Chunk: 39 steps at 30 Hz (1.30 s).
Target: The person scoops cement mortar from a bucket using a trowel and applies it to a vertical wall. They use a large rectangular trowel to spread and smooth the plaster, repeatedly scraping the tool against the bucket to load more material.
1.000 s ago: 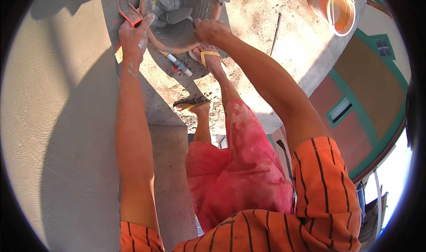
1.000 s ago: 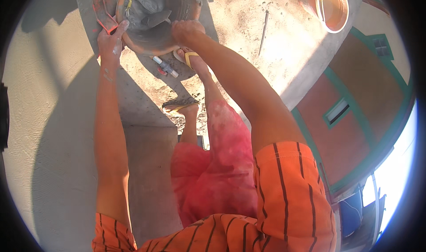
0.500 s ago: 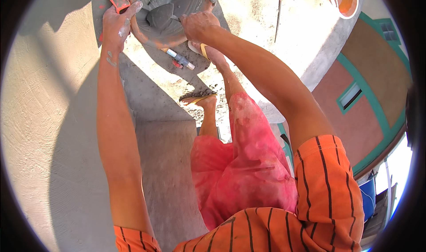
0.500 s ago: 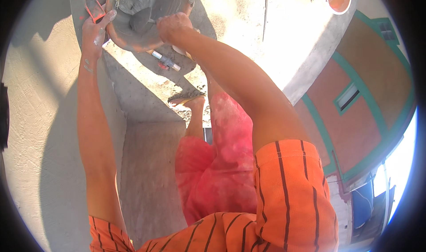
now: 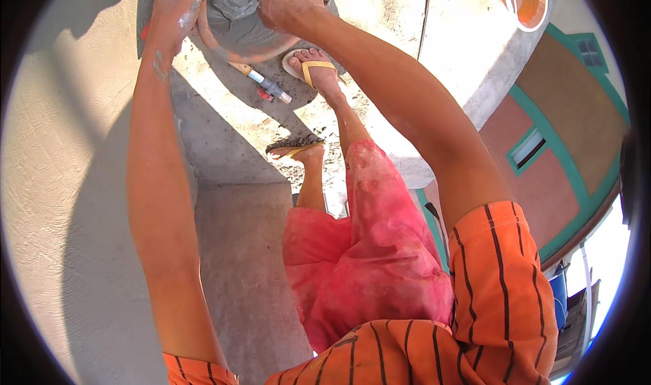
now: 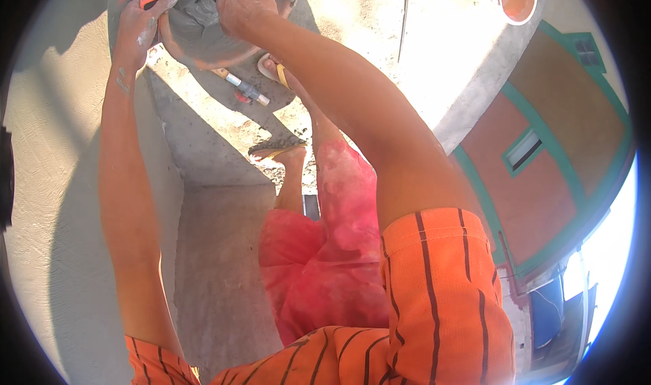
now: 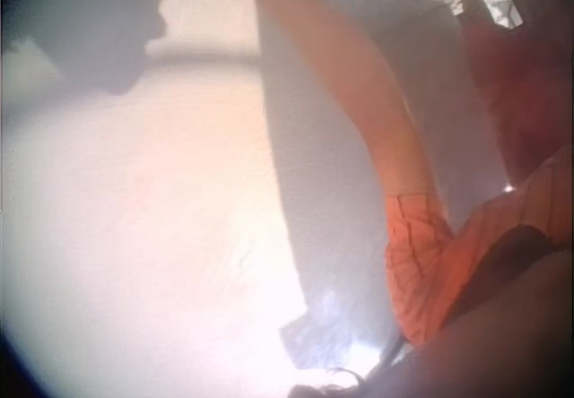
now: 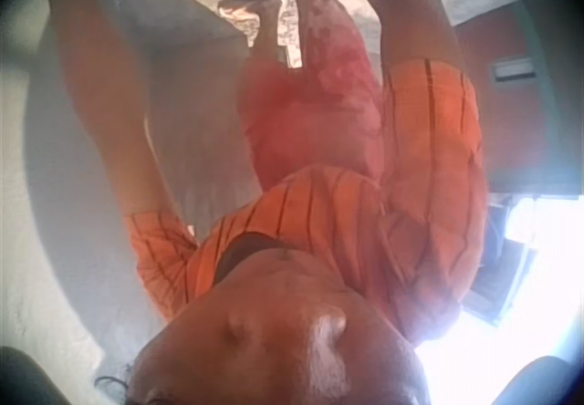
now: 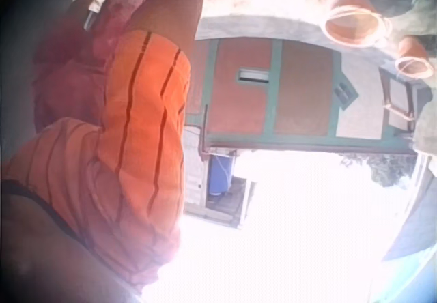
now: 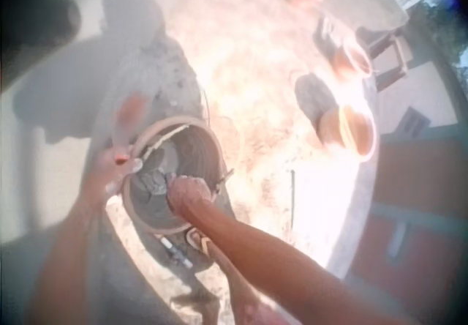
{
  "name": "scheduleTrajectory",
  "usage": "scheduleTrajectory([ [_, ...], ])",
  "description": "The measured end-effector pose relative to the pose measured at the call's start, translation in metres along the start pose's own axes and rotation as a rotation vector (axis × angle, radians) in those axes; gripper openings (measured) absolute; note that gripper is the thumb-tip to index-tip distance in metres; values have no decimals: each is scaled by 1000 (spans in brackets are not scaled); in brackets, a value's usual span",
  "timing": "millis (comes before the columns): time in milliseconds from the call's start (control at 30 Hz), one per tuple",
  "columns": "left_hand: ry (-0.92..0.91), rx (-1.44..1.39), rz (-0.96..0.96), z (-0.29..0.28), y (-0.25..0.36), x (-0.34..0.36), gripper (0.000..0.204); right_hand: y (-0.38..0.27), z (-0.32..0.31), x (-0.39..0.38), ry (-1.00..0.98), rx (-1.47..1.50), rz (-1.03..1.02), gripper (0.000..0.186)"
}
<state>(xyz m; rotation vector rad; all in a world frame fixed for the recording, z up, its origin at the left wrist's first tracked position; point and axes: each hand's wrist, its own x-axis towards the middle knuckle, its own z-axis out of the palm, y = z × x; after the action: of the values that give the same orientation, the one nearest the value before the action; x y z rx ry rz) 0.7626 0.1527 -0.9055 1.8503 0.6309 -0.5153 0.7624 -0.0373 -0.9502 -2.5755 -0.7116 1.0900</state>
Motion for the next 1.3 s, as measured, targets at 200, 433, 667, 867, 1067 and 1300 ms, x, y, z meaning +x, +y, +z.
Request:
scheduleTrajectory([
  [200,-1,-30,-7,-5,-6,2,39,22,49,-14,-166,-64,21,25],
  [433,-32,97,-74,-1,5,5,33,25,-6,3,-140,-63,119,33],
  [667,132,263,70,18,46,-30,27,33,36,-14,-321,-59,199,38],
  [867,27,231,100,17,41,-18,25,38,7,22,-34,78,229,41],
  [1067,62,203,62,23,44,-22,23,53,41,0,-200,-21,206,36],
  [1300,-49,165,149,41,42,-12,27,74,-4,4,191,-224,185,27],
])
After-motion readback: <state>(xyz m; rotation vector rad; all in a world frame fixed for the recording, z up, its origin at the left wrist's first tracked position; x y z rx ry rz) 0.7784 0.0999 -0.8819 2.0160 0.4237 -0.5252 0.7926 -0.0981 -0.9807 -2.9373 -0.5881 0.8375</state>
